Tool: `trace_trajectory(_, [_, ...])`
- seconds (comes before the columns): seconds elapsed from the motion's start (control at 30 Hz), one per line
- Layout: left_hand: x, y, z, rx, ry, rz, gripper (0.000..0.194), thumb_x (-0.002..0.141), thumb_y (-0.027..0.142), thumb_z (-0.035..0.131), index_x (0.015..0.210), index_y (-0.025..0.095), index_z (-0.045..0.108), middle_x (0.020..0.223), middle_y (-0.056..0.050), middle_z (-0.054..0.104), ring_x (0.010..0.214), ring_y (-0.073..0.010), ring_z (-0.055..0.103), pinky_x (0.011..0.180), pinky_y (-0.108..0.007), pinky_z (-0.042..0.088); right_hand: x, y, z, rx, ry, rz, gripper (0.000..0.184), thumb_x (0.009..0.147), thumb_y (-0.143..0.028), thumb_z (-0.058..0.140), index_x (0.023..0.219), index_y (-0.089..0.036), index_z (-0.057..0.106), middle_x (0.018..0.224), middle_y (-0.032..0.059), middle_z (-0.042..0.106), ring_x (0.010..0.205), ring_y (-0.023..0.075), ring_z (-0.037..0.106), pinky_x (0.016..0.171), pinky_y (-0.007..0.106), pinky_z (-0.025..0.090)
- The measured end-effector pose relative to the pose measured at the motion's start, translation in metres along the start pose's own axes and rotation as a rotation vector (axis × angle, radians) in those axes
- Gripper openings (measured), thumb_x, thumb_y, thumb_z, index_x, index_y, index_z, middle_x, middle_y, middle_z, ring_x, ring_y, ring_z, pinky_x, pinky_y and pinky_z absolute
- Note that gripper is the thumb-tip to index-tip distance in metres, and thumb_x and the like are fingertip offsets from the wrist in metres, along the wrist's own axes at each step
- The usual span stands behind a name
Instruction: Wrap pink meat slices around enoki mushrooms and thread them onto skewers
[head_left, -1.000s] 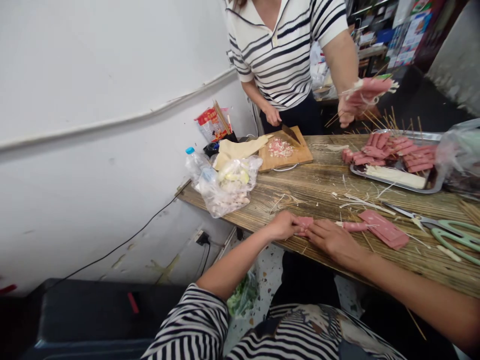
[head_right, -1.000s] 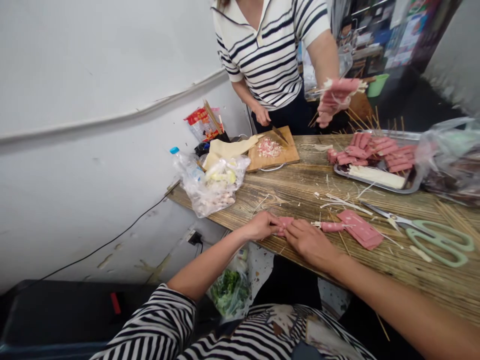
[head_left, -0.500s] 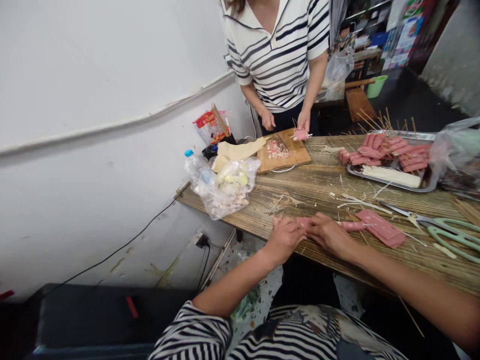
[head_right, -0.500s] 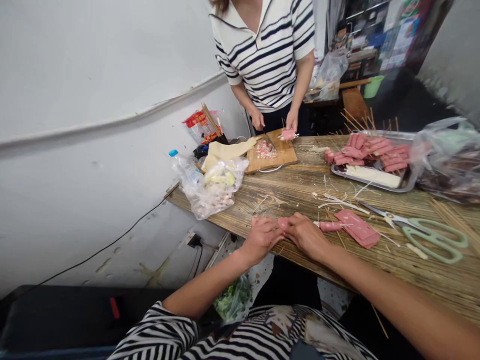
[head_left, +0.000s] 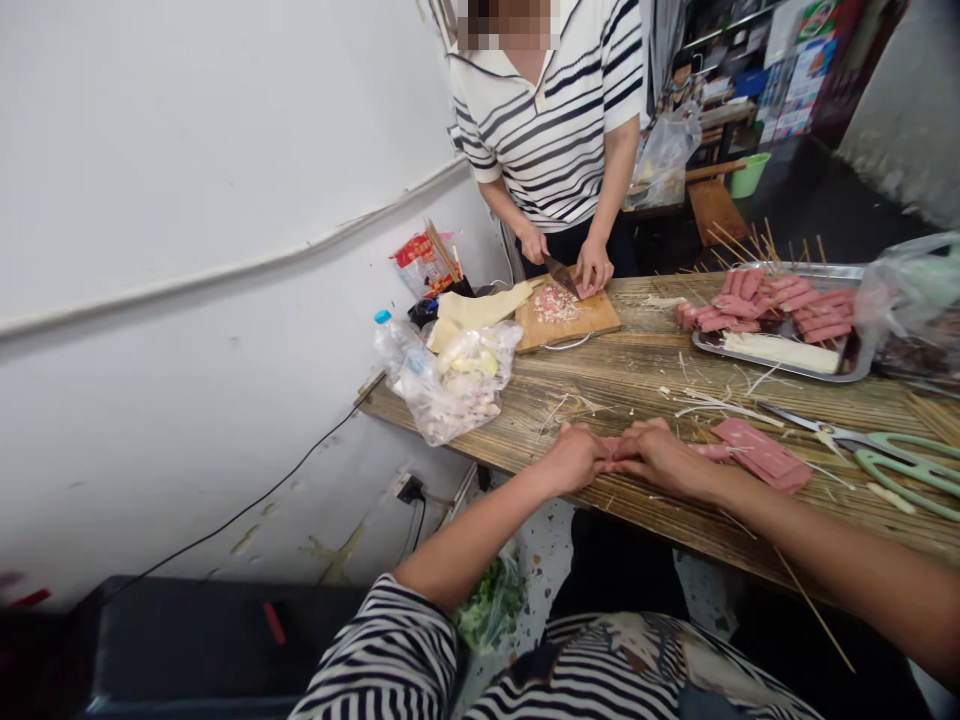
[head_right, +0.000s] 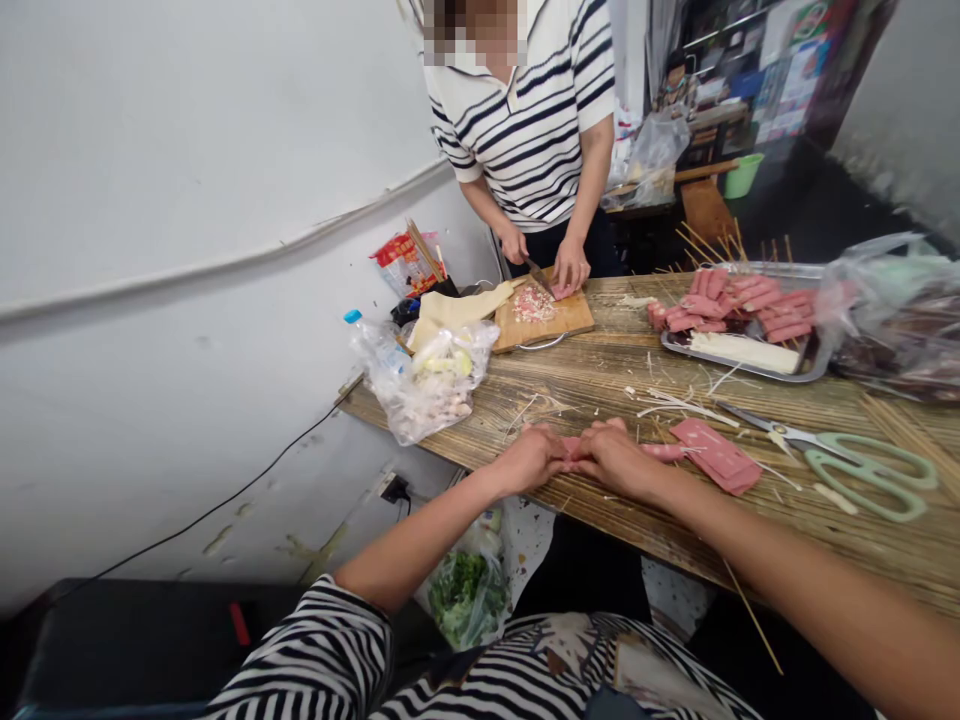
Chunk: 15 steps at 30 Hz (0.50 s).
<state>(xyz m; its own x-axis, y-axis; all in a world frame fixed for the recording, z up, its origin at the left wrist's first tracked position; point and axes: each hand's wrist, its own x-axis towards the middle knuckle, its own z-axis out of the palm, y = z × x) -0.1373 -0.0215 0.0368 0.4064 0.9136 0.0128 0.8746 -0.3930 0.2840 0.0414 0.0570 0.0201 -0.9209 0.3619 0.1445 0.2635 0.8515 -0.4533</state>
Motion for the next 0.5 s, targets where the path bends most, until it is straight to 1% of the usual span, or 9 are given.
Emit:
trace_trajectory(0.07, [0.002,0.001,-0.002,-0.009,-0.021,-0.03,0.018,0.087,0.025,0.064,0.073,0.017,0.074,0.077,-0.005,0.074,0.078,-0.0183,0.061,0.081,-0.03,0.04,-0.003,-0.003,-0.001,-0.105,0.073,-0.056,0.03,0.093,-0.039,0.051,0.081,-0.02,0.071,0.075,0.0056,0.066,0.075,0.0173,0.051,0.077,0.035,0.029])
trace_trajectory(0.13, [0.003,0.003,-0.004,-0.011,-0.03,-0.068,0.018,0.086,0.023,0.063,0.074,0.018,0.074,0.077,-0.005,0.074,0.081,-0.0193,0.061,0.082,-0.031,0.04,-0.006,-0.007,0.0,-0.229,0.138,-0.145,0.027,0.093,-0.035,0.05,0.081,-0.019,0.069,0.075,0.0055,0.065,0.077,0.0182,0.049,0.082,0.037,0.027])
trace_trajectory(0.2, [0.003,0.006,-0.007,-0.014,-0.047,-0.106,0.015,0.085,0.021,0.063,0.076,0.019,0.075,0.079,-0.005,0.074,0.084,-0.0203,0.061,0.083,-0.032,0.039,-0.01,-0.01,0.003,-0.33,0.17,-0.22,0.023,0.093,-0.028,0.05,0.082,-0.018,0.067,0.078,0.0058,0.064,0.079,0.019,0.046,0.083,0.038,0.026])
trace_trajectory(0.27, [0.003,0.008,-0.01,-0.029,-0.083,-0.133,0.014,0.085,0.021,0.063,0.08,0.019,0.076,0.083,-0.004,0.075,0.087,-0.0202,0.062,0.085,-0.031,0.039,-0.013,-0.011,0.006,-0.385,0.19,-0.256,0.022,0.093,-0.022,0.047,0.082,-0.017,0.066,0.079,0.0059,0.063,0.079,0.0188,0.044,0.082,0.036,0.026])
trace_trajectory(0.33, [0.003,0.009,-0.013,-0.052,-0.12,-0.154,0.015,0.086,0.022,0.062,0.083,0.02,0.077,0.087,-0.004,0.075,0.088,-0.0192,0.062,0.088,-0.031,0.039,-0.015,-0.01,0.01,-0.391,0.21,-0.273,0.026,0.094,-0.019,0.044,0.08,-0.016,0.065,0.077,0.0056,0.061,0.077,0.0184,0.043,0.08,0.035,0.026])
trace_trajectory(0.4, [0.004,0.008,-0.014,-0.071,-0.136,-0.171,0.015,0.087,0.024,0.062,0.085,0.021,0.077,0.089,-0.004,0.075,0.089,-0.0187,0.062,0.089,-0.03,0.039,-0.016,-0.008,0.014,-0.372,0.226,-0.275,0.028,0.096,-0.02,0.042,0.08,-0.017,0.066,0.076,0.0056,0.06,0.077,0.0184,0.042,0.078,0.034,0.026])
trace_trajectory(0.5, [0.004,0.006,-0.013,-0.113,-0.112,-0.195,0.014,0.085,0.027,0.065,0.082,0.022,0.077,0.088,-0.003,0.075,0.09,-0.0188,0.062,0.088,-0.029,0.04,-0.015,-0.007,0.017,-0.314,0.225,-0.235,0.032,0.097,-0.024,0.04,0.08,-0.017,0.066,0.075,0.0059,0.061,0.077,0.018,0.044,0.076,0.034,0.026])
